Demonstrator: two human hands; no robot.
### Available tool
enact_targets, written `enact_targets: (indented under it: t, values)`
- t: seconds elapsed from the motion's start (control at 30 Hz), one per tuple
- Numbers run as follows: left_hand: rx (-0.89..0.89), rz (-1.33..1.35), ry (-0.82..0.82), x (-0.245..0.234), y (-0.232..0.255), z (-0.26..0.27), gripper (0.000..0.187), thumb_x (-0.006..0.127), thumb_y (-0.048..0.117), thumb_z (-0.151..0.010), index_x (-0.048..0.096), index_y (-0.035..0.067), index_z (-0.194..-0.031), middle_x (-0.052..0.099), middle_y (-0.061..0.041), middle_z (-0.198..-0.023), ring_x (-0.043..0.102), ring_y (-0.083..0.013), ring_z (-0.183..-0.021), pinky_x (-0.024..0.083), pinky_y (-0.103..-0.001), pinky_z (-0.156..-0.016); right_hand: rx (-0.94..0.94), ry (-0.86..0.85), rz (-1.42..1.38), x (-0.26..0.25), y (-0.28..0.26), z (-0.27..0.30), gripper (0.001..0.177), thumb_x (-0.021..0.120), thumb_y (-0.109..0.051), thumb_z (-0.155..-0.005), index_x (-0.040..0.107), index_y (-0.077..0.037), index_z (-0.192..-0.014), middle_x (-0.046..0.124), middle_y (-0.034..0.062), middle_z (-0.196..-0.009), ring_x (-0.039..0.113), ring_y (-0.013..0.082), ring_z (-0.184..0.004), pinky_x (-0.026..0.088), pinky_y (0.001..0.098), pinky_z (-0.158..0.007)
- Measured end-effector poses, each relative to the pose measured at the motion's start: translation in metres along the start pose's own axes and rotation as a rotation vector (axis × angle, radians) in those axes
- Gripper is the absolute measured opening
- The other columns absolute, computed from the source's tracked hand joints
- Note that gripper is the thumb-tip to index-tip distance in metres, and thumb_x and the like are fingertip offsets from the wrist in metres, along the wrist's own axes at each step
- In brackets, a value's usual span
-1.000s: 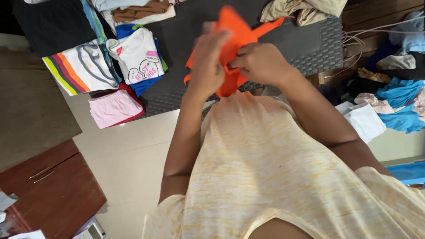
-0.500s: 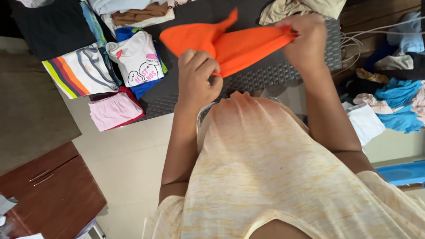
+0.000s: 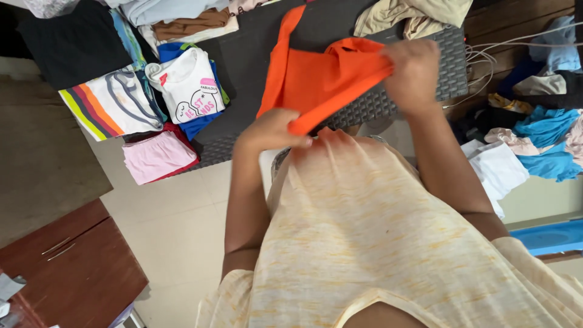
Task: Fold various items of clothing and organize them in a pile.
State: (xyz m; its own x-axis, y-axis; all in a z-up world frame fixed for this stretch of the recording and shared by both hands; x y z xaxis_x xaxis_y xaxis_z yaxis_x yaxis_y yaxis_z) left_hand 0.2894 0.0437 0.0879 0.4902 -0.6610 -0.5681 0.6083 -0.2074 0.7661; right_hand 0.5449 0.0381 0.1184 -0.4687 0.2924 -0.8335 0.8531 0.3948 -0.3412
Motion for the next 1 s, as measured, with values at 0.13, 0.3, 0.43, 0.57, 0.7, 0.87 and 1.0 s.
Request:
enact_targets:
  t: [0.13, 0.3, 0.43, 0.57, 0.7, 0.87, 1.0]
  values:
    - [-0.177, 0.107, -0.299, 0.006, -0.02, 0.029, 0.033, 0.086, 0.034, -0.07, 0.072, 0.007, -0.084, 0.07, -0.012, -0.081, 0.069, -0.0308, -0.08, 0.051, -0.041, -0.069, 0.264, 0.086, 0.11, 0.01, 0.083, 0.042, 0.029, 0.062, 0.007, -0.077, 0.074, -0.005, -0.1, 0.071, 0.0142, -0.098, 0.067, 0.0361, -0.093, 0.05, 0.0474, -0.081]
    - [-0.123, -0.376, 0.38, -0.027, -0.055, 0.039, 0.027, 0.085, 0.027, -0.069, 0.072, 0.007, -0.082, 0.065, -0.012, -0.085, 0.063, -0.0337, -0.084, 0.047, -0.044, -0.069, 0.315, 0.155, 0.333, -0.014, 0.076, 0.031, 0.012, 0.072, -0.008, -0.087, 0.07, -0.004, -0.098, 0.072, 0.0156, -0.091, 0.067, 0.0394, -0.081, 0.052, 0.046, -0.067]
    - [-0.024, -0.537, 1.044, -0.046, -0.04, 0.071, 0.019, 0.076, 0.01, -0.08, 0.063, 0.011, -0.094, 0.063, -0.005, -0.089, 0.06, -0.0295, -0.086, 0.04, -0.046, -0.084, 0.674, 0.432, -0.526, 0.014, 0.12, 0.065, 0.035, 0.075, -0.022, -0.108, 0.059, -0.006, -0.134, 0.069, 0.0198, -0.117, 0.067, 0.036, -0.109, 0.053, 0.0386, -0.092]
    - [-0.102, -0.641, 0.897, -0.033, -0.051, 0.057, 0.041, 0.072, 0.011, -0.075, 0.068, 0.011, -0.115, 0.058, -0.012, -0.099, 0.057, -0.0331, -0.101, 0.041, -0.052, -0.091, 0.536, 0.362, -0.607, 0.051, 0.136, 0.083, 0.036, 0.07, -0.026, -0.119, 0.056, -0.011, -0.148, 0.064, 0.0148, -0.142, 0.062, 0.0285, -0.127, 0.05, 0.036, -0.112]
    - [-0.159, -0.66, 0.574, 0.025, -0.099, 0.035, 0.048, 0.07, 0.01, -0.077, 0.067, 0.014, -0.124, 0.058, -0.016, -0.112, 0.054, -0.0351, -0.106, 0.043, -0.052, -0.087, 0.65, -0.606, 0.393, 0.093, 0.112, 0.082, 0.081, 0.091, -0.039, -0.07, 0.056, -0.007, -0.136, 0.056, 0.0249, -0.129, 0.056, 0.0463, -0.117, 0.05, 0.0541, -0.086]
    - [-0.332, -0.318, 0.563, 0.046, -0.147, 0.026, 0.05, 0.067, 0.007, -0.089, 0.066, 0.016, -0.139, 0.057, -0.016, -0.118, 0.055, -0.0354, -0.108, 0.047, -0.053, -0.087, 0.217, -0.129, -0.108, 0.093, 0.025, 0.043, 0.025, 0.079, -0.009, -0.084, 0.069, -0.006, -0.107, 0.063, 0.0177, -0.116, 0.06, 0.0404, -0.112, 0.052, 0.0477, -0.097]
    - [-0.093, -0.47, 0.515, 0.048, -0.127, 0.005, 0.038, 0.068, 0.005, -0.076, 0.071, 0.018, -0.112, 0.062, -0.01, -0.119, 0.057, -0.0338, -0.113, 0.046, -0.052, -0.089, 0.211, -0.226, -0.26, 0.152, 0.015, 0.052, 0.013, 0.074, -0.007, -0.091, 0.067, -0.006, -0.103, 0.064, 0.0147, -0.109, 0.064, 0.0379, -0.11, 0.052, 0.0435, -0.093]
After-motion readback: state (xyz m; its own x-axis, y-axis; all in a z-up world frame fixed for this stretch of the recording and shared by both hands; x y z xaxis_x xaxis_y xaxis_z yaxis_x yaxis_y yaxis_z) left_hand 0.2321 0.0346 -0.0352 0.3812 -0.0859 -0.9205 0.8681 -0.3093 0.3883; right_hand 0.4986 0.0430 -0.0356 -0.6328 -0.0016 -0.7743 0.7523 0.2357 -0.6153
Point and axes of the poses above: each hand's wrist, its own z-axis away from the middle knuckle, its own x-axis out of the palm, y = z × x, the point moved 9 cm from there along -z, towards the middle knuckle
